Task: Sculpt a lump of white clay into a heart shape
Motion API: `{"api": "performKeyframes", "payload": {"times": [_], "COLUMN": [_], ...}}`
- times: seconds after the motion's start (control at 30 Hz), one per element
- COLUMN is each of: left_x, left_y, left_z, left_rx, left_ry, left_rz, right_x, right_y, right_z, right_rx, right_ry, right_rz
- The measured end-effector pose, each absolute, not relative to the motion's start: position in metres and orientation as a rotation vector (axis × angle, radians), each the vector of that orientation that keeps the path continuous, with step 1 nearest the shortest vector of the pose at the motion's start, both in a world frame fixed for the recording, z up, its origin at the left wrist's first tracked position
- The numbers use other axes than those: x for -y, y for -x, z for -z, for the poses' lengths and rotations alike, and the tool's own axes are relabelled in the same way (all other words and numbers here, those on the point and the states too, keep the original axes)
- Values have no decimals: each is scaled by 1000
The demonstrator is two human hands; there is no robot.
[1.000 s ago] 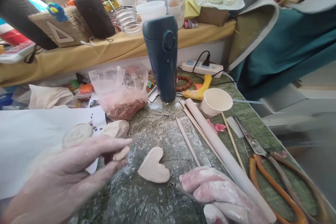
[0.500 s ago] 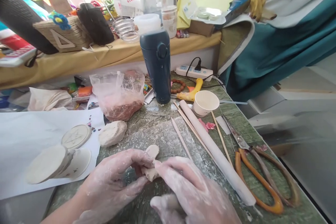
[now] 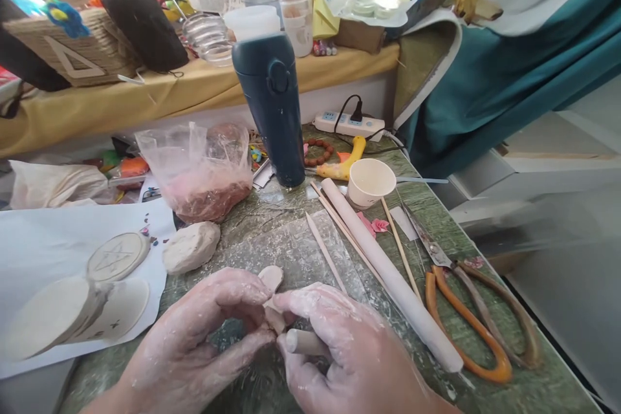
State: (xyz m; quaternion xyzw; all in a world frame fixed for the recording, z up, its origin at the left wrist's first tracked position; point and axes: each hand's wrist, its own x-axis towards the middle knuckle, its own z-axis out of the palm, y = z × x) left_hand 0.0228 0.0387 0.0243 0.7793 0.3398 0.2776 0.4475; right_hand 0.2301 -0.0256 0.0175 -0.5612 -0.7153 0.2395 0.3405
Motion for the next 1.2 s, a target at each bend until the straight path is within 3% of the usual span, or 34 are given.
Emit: {"api": "performKeyframes", "payload": {"times": [0.2,0.47,0.73,1.2], "left_x": [-40,-51,-42,-53], "left_y": [-24,-18,-18,-18], "left_z": [-12,-7,-2,3], "left_rx": [-954,-919,-1029,-799], "left_ry": [-2215,-2420,-2527,-2555], "left_rz": [-717,-680,-393,-571], "right_x": [28,24,27,26], "right_y": [-238,-244,-239,-245], "right_z": [-5,-2,2,10], "right_rx": [1808,1875,2071,1983], "right_ry": [1643,1772,1624,1777], "right_rz": [-228,-273,-267,-404]}}
